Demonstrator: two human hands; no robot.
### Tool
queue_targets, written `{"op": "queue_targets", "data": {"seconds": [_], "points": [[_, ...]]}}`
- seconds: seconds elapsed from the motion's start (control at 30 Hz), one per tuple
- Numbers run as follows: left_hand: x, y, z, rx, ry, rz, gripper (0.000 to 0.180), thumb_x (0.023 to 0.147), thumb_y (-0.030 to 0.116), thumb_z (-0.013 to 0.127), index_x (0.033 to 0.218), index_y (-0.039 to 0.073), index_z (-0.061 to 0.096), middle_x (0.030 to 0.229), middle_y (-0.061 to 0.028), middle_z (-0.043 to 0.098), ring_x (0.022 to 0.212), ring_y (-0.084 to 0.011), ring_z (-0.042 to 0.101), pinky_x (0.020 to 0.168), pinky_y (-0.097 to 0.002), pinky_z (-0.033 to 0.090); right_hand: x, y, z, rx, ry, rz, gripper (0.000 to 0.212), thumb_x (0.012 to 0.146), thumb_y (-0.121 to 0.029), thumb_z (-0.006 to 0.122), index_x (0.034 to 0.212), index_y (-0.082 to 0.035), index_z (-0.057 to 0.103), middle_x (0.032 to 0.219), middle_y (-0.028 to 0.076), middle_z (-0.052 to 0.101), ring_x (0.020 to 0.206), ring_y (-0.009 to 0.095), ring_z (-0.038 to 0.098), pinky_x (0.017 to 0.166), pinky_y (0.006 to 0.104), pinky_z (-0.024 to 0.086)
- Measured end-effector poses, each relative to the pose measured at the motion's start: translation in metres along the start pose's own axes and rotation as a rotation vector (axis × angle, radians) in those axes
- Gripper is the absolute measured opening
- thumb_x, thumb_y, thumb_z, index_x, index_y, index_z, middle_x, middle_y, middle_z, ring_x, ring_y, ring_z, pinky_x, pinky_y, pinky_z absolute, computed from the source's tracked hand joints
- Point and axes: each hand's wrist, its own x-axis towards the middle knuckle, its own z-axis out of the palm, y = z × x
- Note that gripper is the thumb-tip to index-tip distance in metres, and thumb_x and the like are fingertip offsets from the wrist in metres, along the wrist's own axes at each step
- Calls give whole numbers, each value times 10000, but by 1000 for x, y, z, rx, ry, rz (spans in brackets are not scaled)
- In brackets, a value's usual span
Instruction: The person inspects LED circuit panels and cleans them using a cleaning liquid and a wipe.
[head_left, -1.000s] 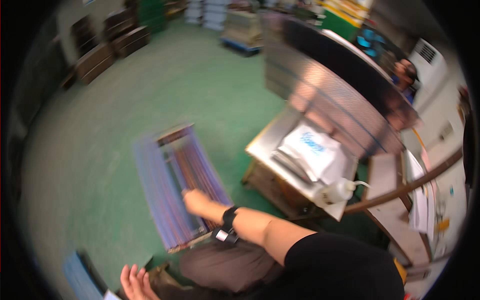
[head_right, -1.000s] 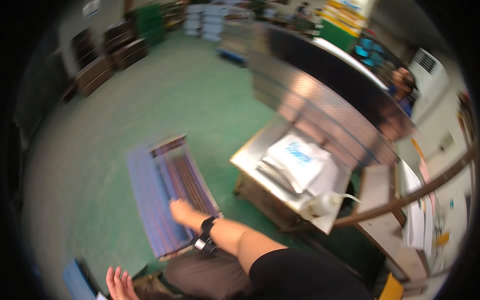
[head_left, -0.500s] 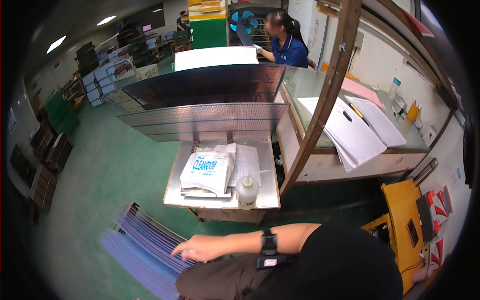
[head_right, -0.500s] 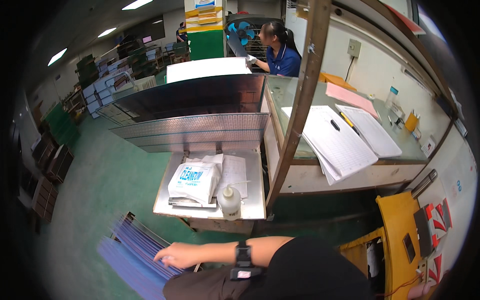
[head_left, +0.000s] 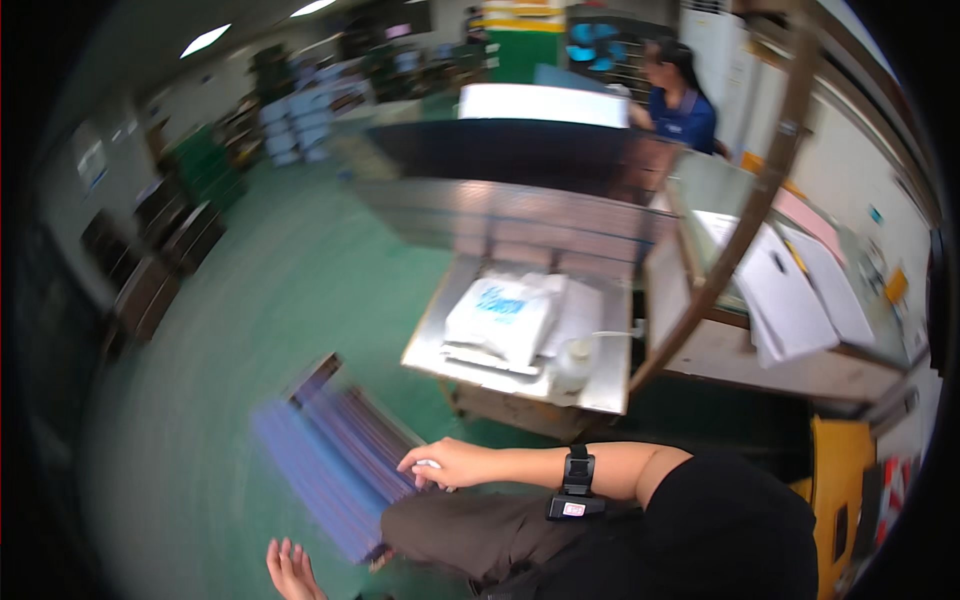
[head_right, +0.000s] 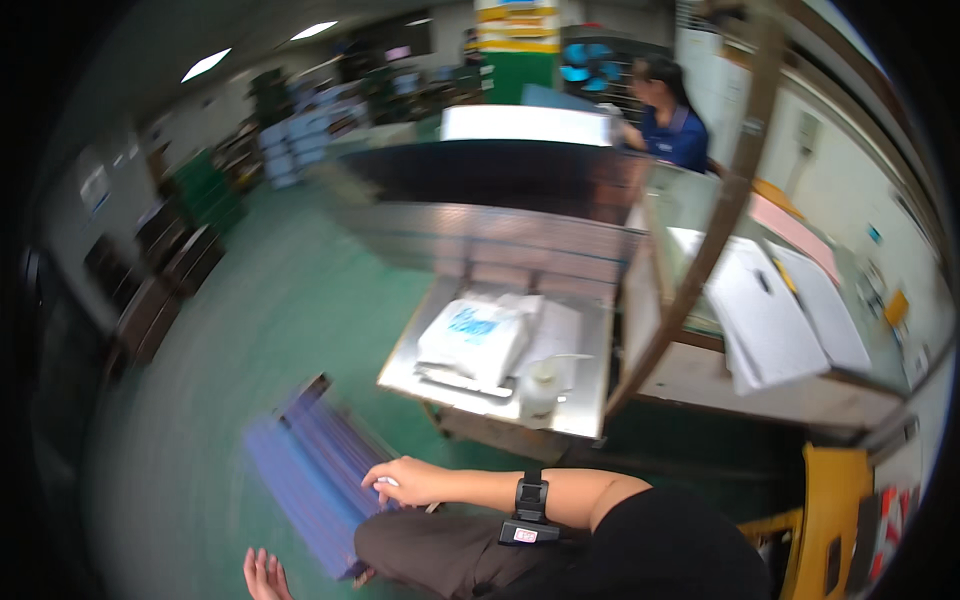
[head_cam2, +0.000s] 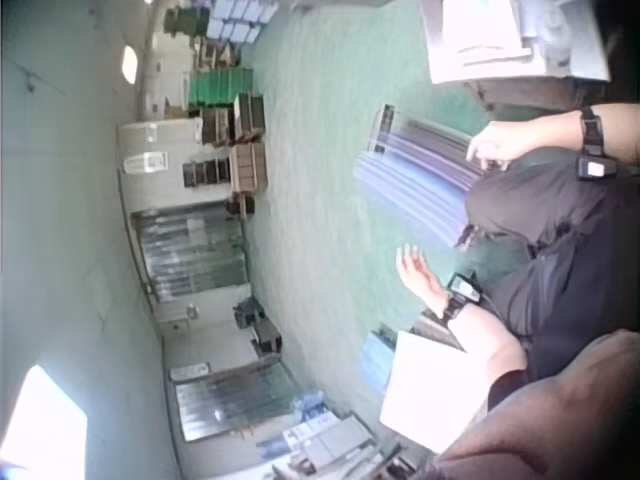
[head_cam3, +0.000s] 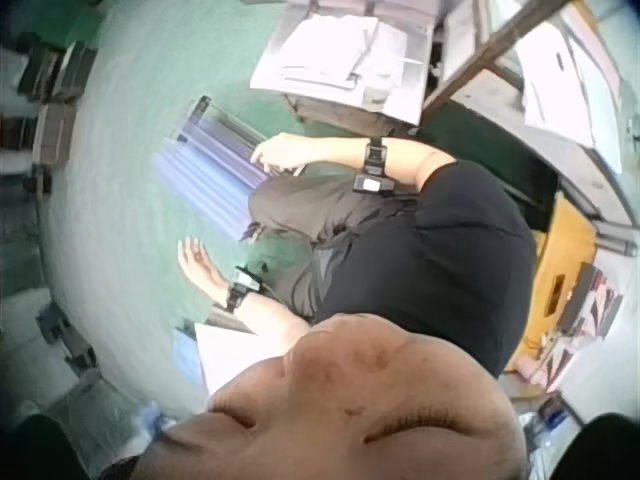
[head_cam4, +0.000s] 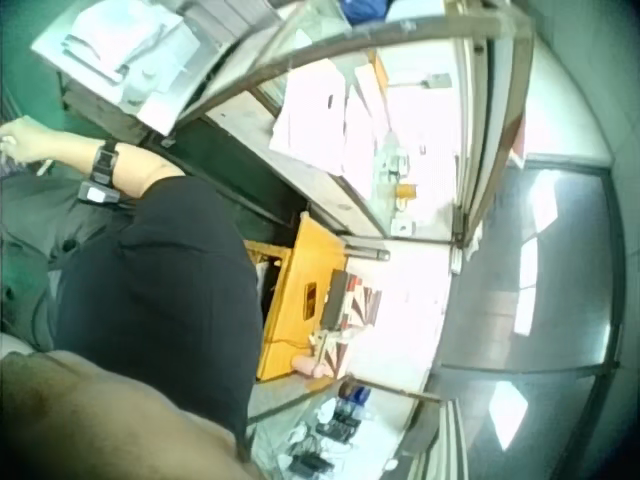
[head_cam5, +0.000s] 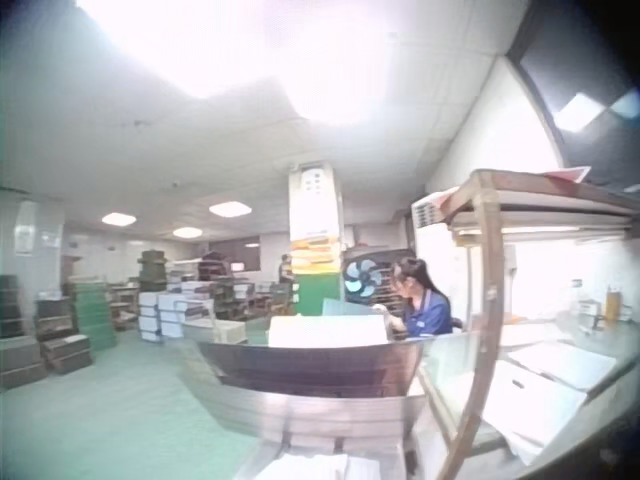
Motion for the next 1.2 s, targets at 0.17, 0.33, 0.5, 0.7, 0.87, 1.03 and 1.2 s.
{"op": "queue_targets", "data": {"seconds": [0.17,0.33,0.5,0.7,0.87,1.03,1.2], "points": [[-6,17,-16,-132,31,160,394,915,192,554,1253,13,462,1149,-143,565,955,-197,580,837,-323,473,75,9,43,35,-143,-1,301,910,-89,428,1184,-72,551,875,55,670,634,108,610,570,247,528],[-21,30,-21,-292,61,137,306,916,128,536,1196,14,496,1099,-123,583,925,-197,588,811,-314,486,145,47,111,-160,-199,41,273,912,-127,471,1156,-50,564,940,164,660,795,265,660,778,387,512],[-39,40,-22,-301,148,92,257,921,105,517,1151,-8,514,1037,-137,608,879,-199,606,788,-306,503,221,151,165,-345,123,-34,319,907,-166,480,1172,-2,545,951,259,626,902,393,615,813,421,488],[-58,27,-42,-267,241,21,237,922,96,511,1126,-25,519,1009,-157,625,877,-210,621,778,-306,512,253,165,202,-517,140,159,338,863,-181,500,1107,42,573,898,291,617,896,446,590,818,484,478],[-67,30,-56,-277,340,19,239,922,97,509,1126,-29,518,1015,-166,627,889,-219,626,789,-308,509,268,167,220,-640,-1,386,375,804,-194,479,1119,-15,578,1040,291,594,1004,434,568,889,479,458],[-64,27,-54,-278,233,31,248,933,113,499,1128,-35,530,1029,-171,627,898,-210,621,813,-315,499,286,215,204,-696,9,341,395,817,-285,541,1115,-28,573,1000,248,628,914,403,618,805,466,494],[-67,20,-64,-271,141,27,247,952,101,463,1157,-17,535,1053,-136,627,934,-170,605,827,-285,479,285,212,212,-526,40,438,320,862,-237,534,1094,-27,601,852,193,660,626,288,666,560,368,546]]}}
